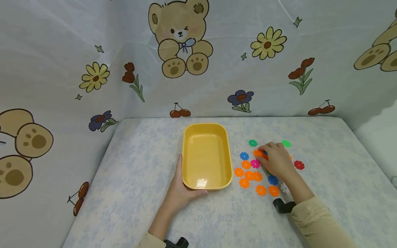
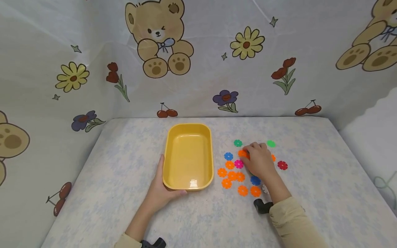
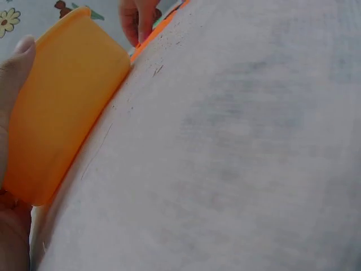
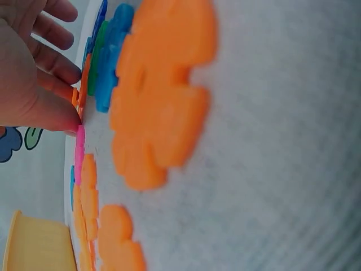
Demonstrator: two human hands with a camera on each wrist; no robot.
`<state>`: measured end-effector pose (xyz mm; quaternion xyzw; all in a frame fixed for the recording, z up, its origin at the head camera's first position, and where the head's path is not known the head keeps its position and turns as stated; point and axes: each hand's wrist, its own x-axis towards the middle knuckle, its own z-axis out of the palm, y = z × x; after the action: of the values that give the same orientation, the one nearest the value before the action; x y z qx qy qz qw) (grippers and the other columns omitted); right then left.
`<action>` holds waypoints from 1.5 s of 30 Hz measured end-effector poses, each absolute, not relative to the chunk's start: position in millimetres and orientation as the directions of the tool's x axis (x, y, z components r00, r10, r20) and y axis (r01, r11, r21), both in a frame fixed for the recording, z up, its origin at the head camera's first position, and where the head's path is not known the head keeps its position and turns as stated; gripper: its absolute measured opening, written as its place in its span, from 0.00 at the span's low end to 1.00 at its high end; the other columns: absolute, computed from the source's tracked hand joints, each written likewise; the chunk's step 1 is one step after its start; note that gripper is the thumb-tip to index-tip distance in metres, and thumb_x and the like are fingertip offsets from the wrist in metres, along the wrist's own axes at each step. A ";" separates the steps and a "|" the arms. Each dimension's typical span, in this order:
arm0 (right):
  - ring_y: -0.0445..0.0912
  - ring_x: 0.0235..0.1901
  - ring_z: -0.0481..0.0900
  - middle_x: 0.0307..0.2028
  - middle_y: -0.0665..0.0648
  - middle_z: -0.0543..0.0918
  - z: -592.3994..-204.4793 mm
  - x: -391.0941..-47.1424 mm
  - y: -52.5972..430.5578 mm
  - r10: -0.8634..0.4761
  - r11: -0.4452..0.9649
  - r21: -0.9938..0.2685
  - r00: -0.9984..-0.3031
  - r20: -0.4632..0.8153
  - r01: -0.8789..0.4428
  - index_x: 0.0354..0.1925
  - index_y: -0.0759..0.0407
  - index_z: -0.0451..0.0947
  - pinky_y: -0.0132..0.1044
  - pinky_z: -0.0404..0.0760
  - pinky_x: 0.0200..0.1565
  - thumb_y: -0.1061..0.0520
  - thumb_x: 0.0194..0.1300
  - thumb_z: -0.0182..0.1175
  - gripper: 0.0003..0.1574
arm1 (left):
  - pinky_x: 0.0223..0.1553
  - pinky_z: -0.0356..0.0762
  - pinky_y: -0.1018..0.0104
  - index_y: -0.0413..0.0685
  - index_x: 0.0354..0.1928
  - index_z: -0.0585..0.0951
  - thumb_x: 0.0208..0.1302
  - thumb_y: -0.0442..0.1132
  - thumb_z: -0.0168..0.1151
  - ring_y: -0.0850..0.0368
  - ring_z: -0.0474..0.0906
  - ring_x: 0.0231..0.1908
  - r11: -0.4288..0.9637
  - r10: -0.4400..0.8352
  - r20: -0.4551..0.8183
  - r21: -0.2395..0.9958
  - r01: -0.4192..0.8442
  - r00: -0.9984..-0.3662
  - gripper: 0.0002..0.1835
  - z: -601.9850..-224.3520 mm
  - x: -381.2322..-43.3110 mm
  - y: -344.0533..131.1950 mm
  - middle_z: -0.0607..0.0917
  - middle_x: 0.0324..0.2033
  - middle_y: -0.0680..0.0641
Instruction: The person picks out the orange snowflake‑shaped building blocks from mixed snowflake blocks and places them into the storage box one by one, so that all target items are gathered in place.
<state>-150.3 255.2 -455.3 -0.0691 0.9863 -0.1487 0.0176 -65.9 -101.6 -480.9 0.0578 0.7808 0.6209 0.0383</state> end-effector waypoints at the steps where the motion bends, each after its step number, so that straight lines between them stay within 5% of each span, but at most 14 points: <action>1: 0.66 0.58 0.63 0.55 0.69 0.76 -454.6 -150.4 254.4 -0.136 0.946 -0.299 -0.991 -0.011 -0.127 0.58 0.65 0.77 0.64 0.69 0.60 0.50 0.67 0.65 0.28 | 0.73 0.53 0.43 0.80 0.76 0.34 0.38 0.47 0.86 0.55 0.55 0.75 0.208 0.138 0.011 0.977 0.040 -0.990 0.76 -481.3 -65.7 -101.7 0.50 0.78 0.59; 11: 0.61 0.52 0.69 0.55 0.66 0.79 -426.3 -149.9 233.4 -0.125 0.905 -0.413 -0.992 -0.021 -0.105 0.62 0.64 0.72 0.58 0.77 0.51 0.47 0.69 0.62 0.31 | 0.73 0.57 0.60 0.72 0.78 0.34 0.42 0.44 0.84 0.59 0.55 0.75 0.177 0.147 0.019 0.983 0.045 -0.989 0.75 -484.3 -64.8 -101.5 0.48 0.78 0.60; 20: 0.52 0.44 0.75 0.51 0.56 0.84 -398.5 -156.9 184.6 -0.198 0.854 -0.484 -0.979 0.039 -0.192 0.57 0.56 0.79 0.46 0.80 0.43 0.44 0.66 0.66 0.27 | 0.74 0.53 0.51 0.79 0.77 0.34 0.41 0.45 0.84 0.59 0.52 0.75 0.173 0.152 0.034 0.983 0.061 -0.988 0.74 -488.1 -66.9 -102.1 0.48 0.78 0.61; 31: 0.51 0.44 0.76 0.43 0.52 0.86 -409.7 -180.8 121.5 -0.309 0.800 -0.517 -0.948 0.078 -0.304 0.52 0.56 0.83 0.44 0.81 0.48 0.45 0.62 0.70 0.24 | 0.73 0.58 0.54 0.65 0.79 0.34 0.44 0.45 0.83 0.57 0.56 0.75 0.168 0.153 0.026 0.984 0.052 -0.988 0.73 -491.1 -66.5 -103.3 0.48 0.79 0.58; 38: 0.50 0.46 0.79 0.44 0.53 0.86 -417.4 -193.3 93.0 -0.364 0.801 -0.494 -0.930 0.048 -0.339 0.52 0.57 0.83 0.46 0.80 0.54 0.44 0.63 0.68 0.24 | 0.70 0.63 0.67 0.71 0.79 0.35 0.45 0.44 0.82 0.58 0.59 0.73 0.142 0.162 0.017 0.989 0.040 -0.987 0.72 -491.1 -66.3 -104.2 0.48 0.78 0.60; 45: 0.49 0.44 0.80 0.45 0.53 0.86 -422.0 -206.8 72.8 -0.383 0.802 -0.496 -0.924 0.000 -0.333 0.53 0.58 0.82 0.44 0.80 0.54 0.43 0.65 0.66 0.26 | 0.72 0.60 0.54 0.74 0.78 0.34 0.45 0.44 0.83 0.57 0.57 0.74 0.131 0.164 0.032 0.990 0.054 -0.986 0.72 -490.9 -68.3 -105.7 0.47 0.79 0.59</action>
<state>-206.8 72.8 -422.0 -0.1889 0.9479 -0.2516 0.0503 -68.3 -105.7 -490.9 0.0727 0.7509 0.6551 0.0421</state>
